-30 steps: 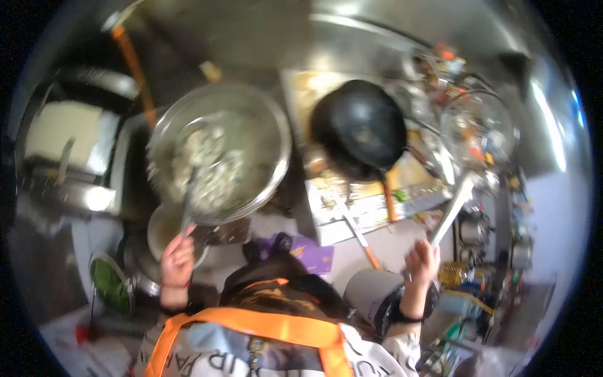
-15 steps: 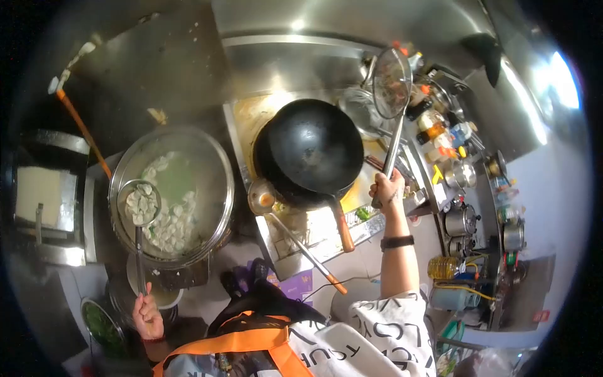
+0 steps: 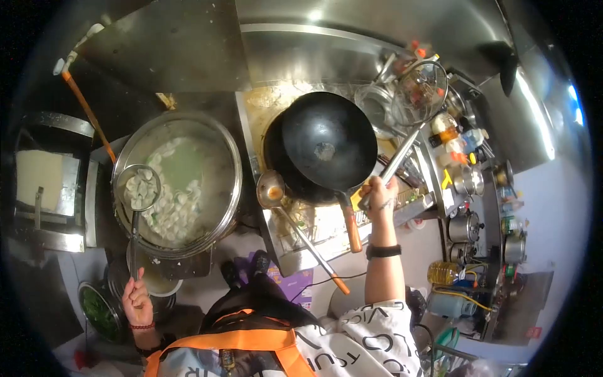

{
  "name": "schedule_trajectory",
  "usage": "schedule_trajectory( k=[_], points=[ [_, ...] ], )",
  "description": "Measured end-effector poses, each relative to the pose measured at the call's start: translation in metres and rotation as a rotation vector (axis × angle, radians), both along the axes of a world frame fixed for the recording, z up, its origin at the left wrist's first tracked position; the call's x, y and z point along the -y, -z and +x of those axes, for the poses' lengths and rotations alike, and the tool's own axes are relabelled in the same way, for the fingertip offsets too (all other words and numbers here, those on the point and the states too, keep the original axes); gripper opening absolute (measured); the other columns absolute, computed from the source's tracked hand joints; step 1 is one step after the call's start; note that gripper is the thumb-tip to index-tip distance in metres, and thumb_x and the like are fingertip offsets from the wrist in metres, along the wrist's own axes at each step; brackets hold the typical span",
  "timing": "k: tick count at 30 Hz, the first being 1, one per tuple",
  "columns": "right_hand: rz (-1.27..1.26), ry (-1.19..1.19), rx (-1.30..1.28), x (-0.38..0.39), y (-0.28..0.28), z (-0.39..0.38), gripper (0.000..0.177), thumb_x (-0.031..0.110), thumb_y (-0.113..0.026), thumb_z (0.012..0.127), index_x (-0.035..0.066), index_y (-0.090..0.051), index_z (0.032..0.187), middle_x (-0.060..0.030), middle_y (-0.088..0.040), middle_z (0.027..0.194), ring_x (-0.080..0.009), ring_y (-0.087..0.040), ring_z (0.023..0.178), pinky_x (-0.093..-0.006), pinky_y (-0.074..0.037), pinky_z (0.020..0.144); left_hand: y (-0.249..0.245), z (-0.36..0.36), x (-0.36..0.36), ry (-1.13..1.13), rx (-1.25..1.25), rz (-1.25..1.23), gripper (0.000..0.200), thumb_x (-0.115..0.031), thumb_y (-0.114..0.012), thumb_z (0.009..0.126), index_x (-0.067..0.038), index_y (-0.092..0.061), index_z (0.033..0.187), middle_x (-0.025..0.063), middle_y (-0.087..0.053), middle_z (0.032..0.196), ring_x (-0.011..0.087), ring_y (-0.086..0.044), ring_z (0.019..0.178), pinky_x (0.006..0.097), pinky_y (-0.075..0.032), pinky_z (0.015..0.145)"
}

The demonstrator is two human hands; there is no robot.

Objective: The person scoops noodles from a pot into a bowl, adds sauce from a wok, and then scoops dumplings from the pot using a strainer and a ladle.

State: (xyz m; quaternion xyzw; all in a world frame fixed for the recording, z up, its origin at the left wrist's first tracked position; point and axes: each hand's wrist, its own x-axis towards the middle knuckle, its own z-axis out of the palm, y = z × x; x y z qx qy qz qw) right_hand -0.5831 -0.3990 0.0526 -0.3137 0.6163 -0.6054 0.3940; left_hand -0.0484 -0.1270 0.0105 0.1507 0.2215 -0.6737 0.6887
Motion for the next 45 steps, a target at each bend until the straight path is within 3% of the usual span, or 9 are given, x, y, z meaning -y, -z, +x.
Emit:
schedule_trajectory(
  k=[5,10,15,20,22,28,34,39,45],
  points=[
    [0.135,-0.195,-0.137,0.027,-0.003,0.019,0.005,0.0,-0.051,0.08,0.003,-0.046,0.081,-0.0046,-0.047,0.064,-0.0131,-0.046,0.047,-0.0276,-0.041,0.041,-0.005,0.006,0.004,-0.006,-0.007,0.025,0.04,-0.012,-0.035,0.098,0.011,-0.034,0.13,0.0061,-0.044,0.082,0.0056,-0.036,0.052,0.0173,-0.033,0.04],
    [0.158,-0.217,0.052,0.001,-0.016,0.003,0.007,0.0,-0.05,0.084,0.006,-0.047,0.082,0.0001,-0.044,0.065,-0.008,-0.038,0.048,-0.0215,-0.032,0.042,-0.003,0.017,0.007,0.027,0.101,0.097,0.035,-0.01,-0.038,0.097,0.011,-0.041,0.125,0.0053,-0.046,0.078,0.0046,-0.037,0.052,0.0144,-0.032,0.039],
    [0.164,-0.117,-0.049,-0.132,-0.05,0.031,0.033,0.011,-0.057,0.086,0.004,-0.051,0.118,0.001,-0.05,0.069,-0.0045,-0.041,0.05,-0.0189,-0.03,0.041,0.006,0.035,0.004,0.044,0.154,0.085,0.033,-0.009,-0.04,0.097,0.011,-0.043,0.123,0.0052,-0.047,0.078,0.0045,-0.039,0.053,0.0142,-0.034,0.039],
    [0.352,-0.177,-0.04,-0.261,-0.109,0.064,0.046,0.009,-0.055,0.077,-0.006,-0.046,0.119,-0.0023,-0.047,0.063,-0.006,-0.038,0.037,-0.0202,-0.028,0.03,0.016,0.058,0.004,0.031,0.136,-0.015,0.039,-0.01,-0.035,0.098,0.014,-0.033,0.129,0.0074,-0.044,0.081,0.0067,-0.04,0.057,0.0168,-0.036,0.041],
    [0.431,-0.446,0.131,-0.271,-0.112,0.076,0.049,0.003,-0.053,0.073,-0.007,-0.045,0.12,-0.0031,-0.046,0.061,-0.0074,-0.036,0.033,-0.0207,-0.025,0.028,0.013,0.063,0.006,0.032,0.13,-0.015,0.039,-0.01,-0.034,0.099,0.014,-0.031,0.13,0.0088,-0.045,0.082,0.0077,-0.042,0.058,0.0176,-0.037,0.041],
    [0.827,-0.776,-0.091,-0.197,-0.083,0.181,0.044,0.004,-0.056,0.075,-0.007,-0.046,0.117,-0.006,-0.051,0.065,-0.0107,-0.047,0.044,-0.0237,-0.039,0.038,-0.002,0.074,-0.003,0.032,0.2,0.005,0.036,-0.009,-0.037,0.097,0.011,-0.039,0.127,0.0057,-0.047,0.08,0.0035,-0.039,0.054,0.0136,-0.036,0.039],
    [0.792,-1.299,-0.437,-0.113,-0.048,0.194,0.026,0.007,-0.055,0.078,-0.006,-0.05,0.1,0.0003,-0.048,0.056,-0.0077,-0.046,0.044,-0.0234,-0.037,0.039,-0.015,0.082,-0.03,0.019,0.293,0.006,0.038,-0.008,-0.037,0.097,0.01,-0.035,0.131,0.0063,-0.048,0.081,0.0029,-0.041,0.054,0.0127,-0.036,0.038],
    [0.798,-1.414,-0.579,-0.07,-0.03,0.218,0.026,0.008,-0.056,0.077,-0.006,-0.051,0.099,-0.0004,-0.048,0.055,-0.0091,-0.046,0.043,-0.0245,-0.037,0.038,-0.02,0.071,-0.041,-0.025,0.315,0.014,0.039,-0.007,-0.038,0.096,0.01,-0.034,0.132,0.0055,-0.048,0.08,0.0025,-0.042,0.053,0.013,-0.036,0.038],
    [1.082,-1.261,-0.159,-0.051,-0.012,0.233,0.025,0.005,-0.06,0.077,-0.004,-0.052,0.1,-0.0027,-0.049,0.056,-0.0107,-0.045,0.041,-0.0253,-0.036,0.037,-0.022,0.052,-0.039,-0.066,0.275,0.054,0.039,-0.006,-0.039,0.096,0.008,-0.035,0.132,0.0048,-0.049,0.078,0.002,-0.042,0.052,0.0138,-0.035,0.038]
  ],
)
